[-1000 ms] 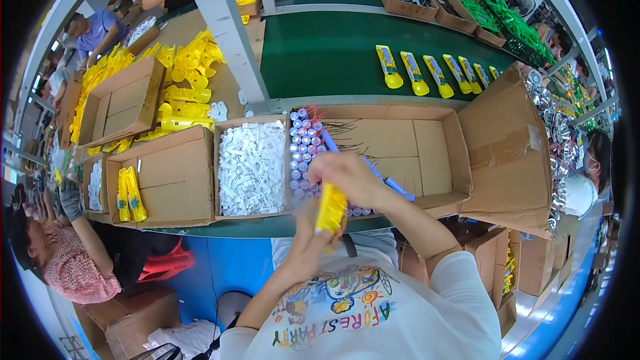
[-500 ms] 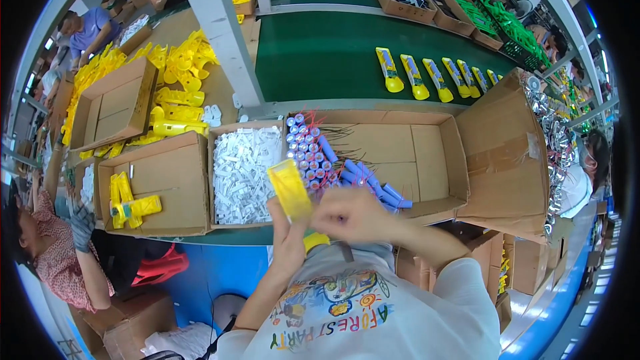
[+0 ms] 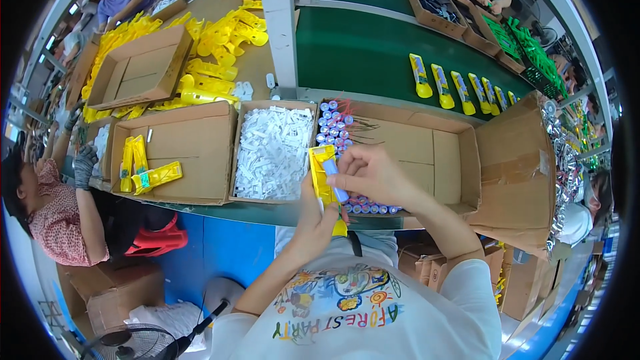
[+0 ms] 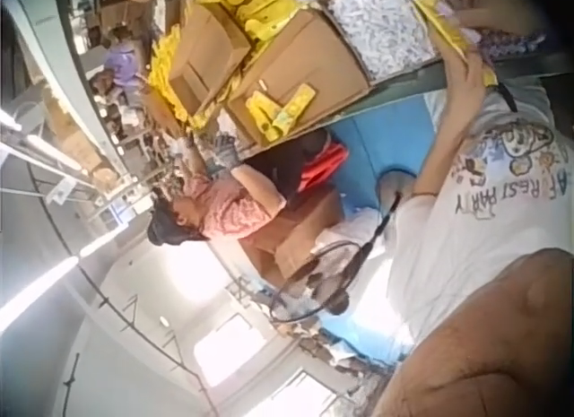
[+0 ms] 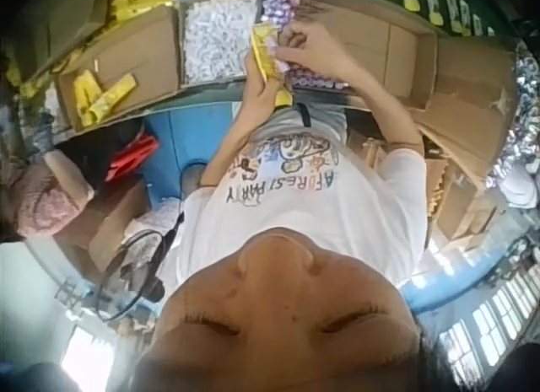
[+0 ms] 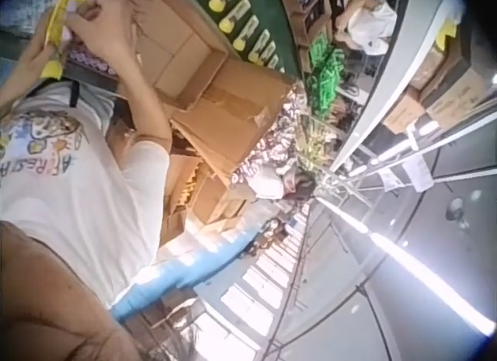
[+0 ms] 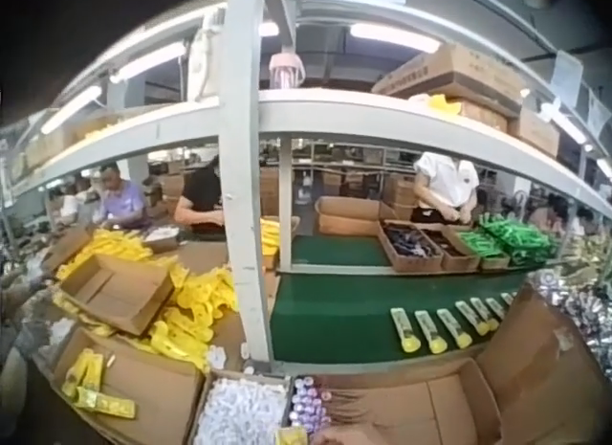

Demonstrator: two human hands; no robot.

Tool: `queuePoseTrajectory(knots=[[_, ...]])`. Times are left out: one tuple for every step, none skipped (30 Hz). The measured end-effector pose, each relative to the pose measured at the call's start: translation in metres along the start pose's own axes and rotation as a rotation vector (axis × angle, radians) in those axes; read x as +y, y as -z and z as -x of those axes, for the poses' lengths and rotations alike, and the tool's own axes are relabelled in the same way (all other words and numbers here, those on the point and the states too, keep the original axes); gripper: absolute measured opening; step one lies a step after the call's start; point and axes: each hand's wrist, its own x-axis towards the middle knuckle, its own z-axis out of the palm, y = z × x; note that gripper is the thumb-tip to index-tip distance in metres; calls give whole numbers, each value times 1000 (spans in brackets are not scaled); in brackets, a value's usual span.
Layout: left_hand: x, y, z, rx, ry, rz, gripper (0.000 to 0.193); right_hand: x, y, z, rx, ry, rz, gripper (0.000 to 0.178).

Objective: Assembling small handheld flashlights by inserting batteries and internal electronic components into yellow plastic casings.

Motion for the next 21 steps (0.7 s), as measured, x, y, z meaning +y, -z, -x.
queuePoseTrajectory(knots=[[3,1,1,12,18,-4,57,-1,-8,1,-7,2,3,18],[1,4,2,6,23,-16,60,-1,-14,0,-1,-38,11,19],[0,6,4,22,19,-12,60,-2,-20,-2,3,-78,18,21],[1,8,5,30,32,-41,60,-4,-25,-3,41,27,100,21],[4,10,7,33,50,-71,60,-4,-29,-8,25,27,101,21],[10,16,6,23,51,-106,57,-2,-33,-14,33,122,137,21],[8,23,6,41,55,-104,57,0,-38,-20,39,219,170,21],[4,31,7,94,56,22,56,-2,-40,-34,19,222,167,21],[4,35,8,138,57,151,55,-5,-38,-55,-165,107,-21,21],[9,43,9,258,54,214,51,-7,-38,-73,-346,-10,-208,22],[13,52,9,264,54,213,51,2,-45,-95,-353,-9,-210,22],[19,60,10,438,-25,324,49,18,-56,-117,-240,328,144,18],[22,66,14,621,-106,433,48,26,-67,-128,-121,658,497,15],[21,72,17,630,-109,430,48,23,-75,-130,-127,664,493,15],[19,76,21,667,-125,440,48,20,-81,-129,-244,648,562,13],[17,78,24,700,-140,451,48,18,-84,-129,-358,630,633,14],[16,79,28,706,-145,449,48,18,-84,-128,-362,637,632,14],[15,79,32,679,-143,445,48,19,-81,-126,-331,680,607,14],[14,78,35,650,-141,442,49,21,-76,-124,-299,721,583,14],[15,75,38,654,-147,442,49,15,-69,-118,-295,714,560,14],[17,70,40,595,-119,446,49,14,-64,-113,-297,719,563,14]])
